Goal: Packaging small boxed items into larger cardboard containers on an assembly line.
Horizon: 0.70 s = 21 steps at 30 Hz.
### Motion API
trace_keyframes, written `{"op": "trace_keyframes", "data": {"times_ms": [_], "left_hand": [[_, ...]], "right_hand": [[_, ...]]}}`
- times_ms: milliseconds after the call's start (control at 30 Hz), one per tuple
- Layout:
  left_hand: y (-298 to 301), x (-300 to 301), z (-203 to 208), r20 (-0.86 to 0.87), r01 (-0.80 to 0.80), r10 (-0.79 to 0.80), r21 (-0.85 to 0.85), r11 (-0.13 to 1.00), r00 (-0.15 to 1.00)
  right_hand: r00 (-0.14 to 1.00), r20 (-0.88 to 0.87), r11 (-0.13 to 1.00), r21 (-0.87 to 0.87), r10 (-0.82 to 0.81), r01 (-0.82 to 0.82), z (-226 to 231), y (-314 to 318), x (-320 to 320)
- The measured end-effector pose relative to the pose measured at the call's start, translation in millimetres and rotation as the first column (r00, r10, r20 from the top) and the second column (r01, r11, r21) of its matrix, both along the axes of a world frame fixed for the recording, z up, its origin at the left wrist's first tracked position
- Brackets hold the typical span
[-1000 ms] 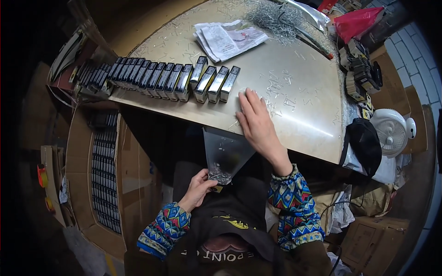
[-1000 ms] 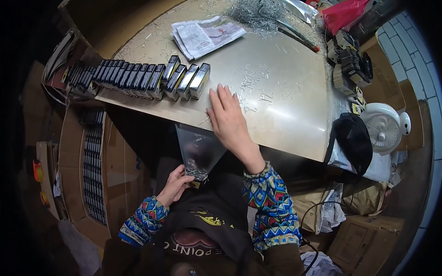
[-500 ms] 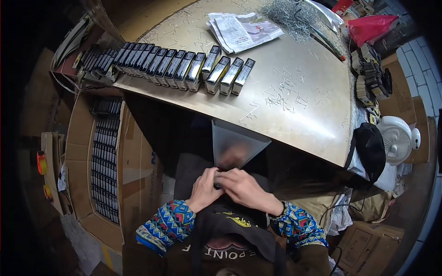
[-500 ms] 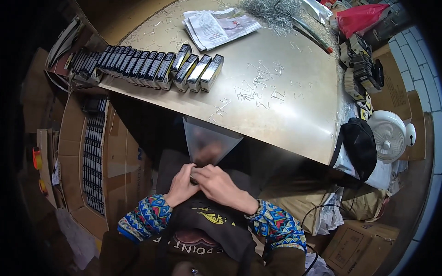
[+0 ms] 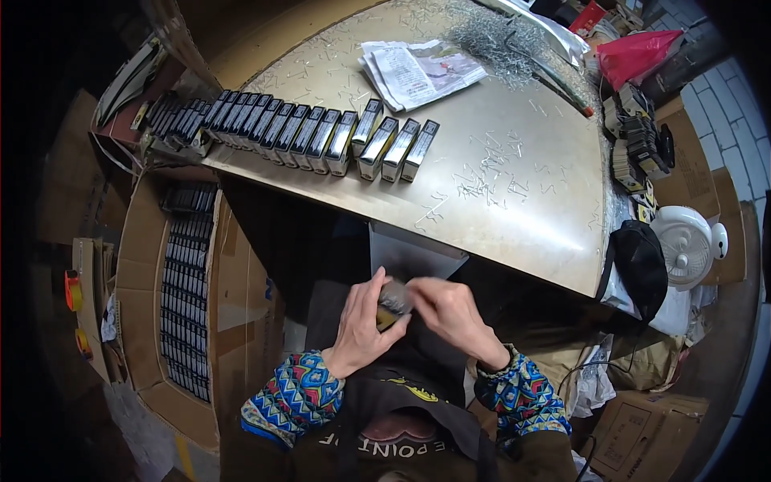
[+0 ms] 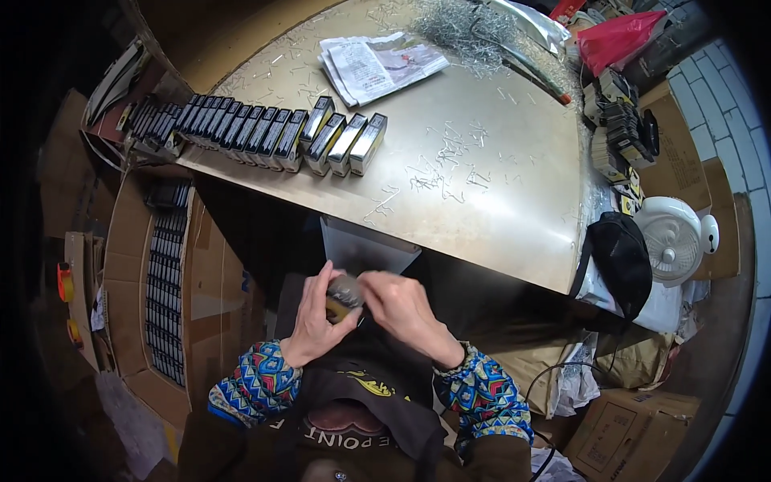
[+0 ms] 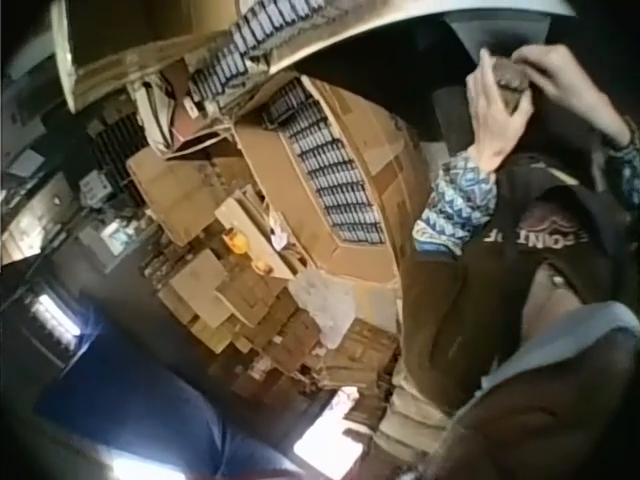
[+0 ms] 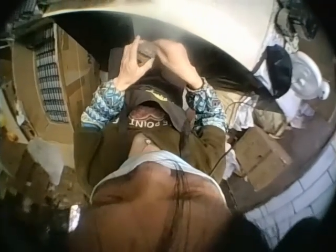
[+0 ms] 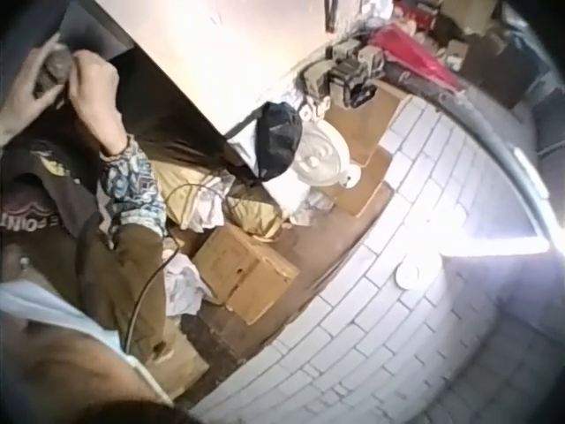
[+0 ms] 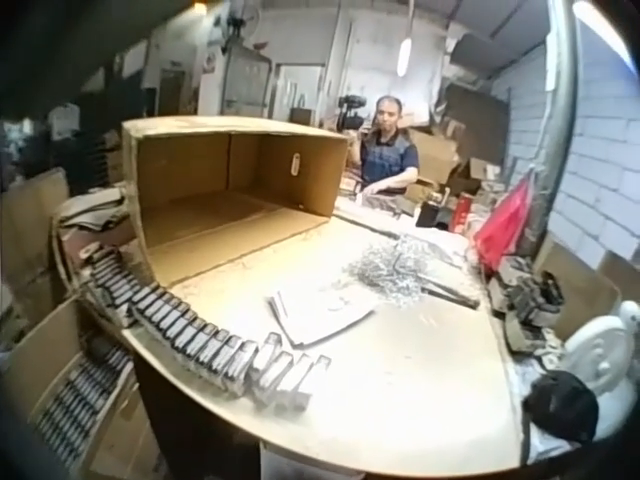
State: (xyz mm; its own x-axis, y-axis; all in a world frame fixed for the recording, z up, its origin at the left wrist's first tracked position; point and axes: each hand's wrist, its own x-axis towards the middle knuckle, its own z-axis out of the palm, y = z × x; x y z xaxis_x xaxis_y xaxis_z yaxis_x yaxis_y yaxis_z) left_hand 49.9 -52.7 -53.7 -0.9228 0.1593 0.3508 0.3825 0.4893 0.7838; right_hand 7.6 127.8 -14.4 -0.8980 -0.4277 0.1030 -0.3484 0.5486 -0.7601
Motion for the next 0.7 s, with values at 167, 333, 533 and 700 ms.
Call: {"op": "trace_keyframes", "data": {"times_ms": [167, 333, 533, 700], "left_hand": [[-5.1, -6.9, 14.3, 0.004, -0.072, 0.072, -0.101, 0.992, 0.997], [-0.7, -15.4, 17.2, 0.239, -0.133, 0.112, 0.073, 0.988, 0.965], [5.2, -19.2, 26.2, 0.142, -0.061, 0.061, -0.008, 0.998, 0.988], [2.4, -17.7, 20.3, 0.235, -0.122, 0.086, 0.146, 0.982, 0.968]], "right_hand": [[0.992, -0.023, 0.992, -0.032, -0.123, 0.122, 15.3, 7.2, -17.5], [0.993, 0.088, 0.96, -0.262, -0.078, 0.099, 18.6, 2.2, -20.7], [0.971, -0.148, 0.952, -0.272, -0.189, 0.144, 9.2, -11.2, -13.2], [0.946, -0.165, 0.907, -0.371, -0.279, 0.202, 4.0, -6.1, -4.3]]}}
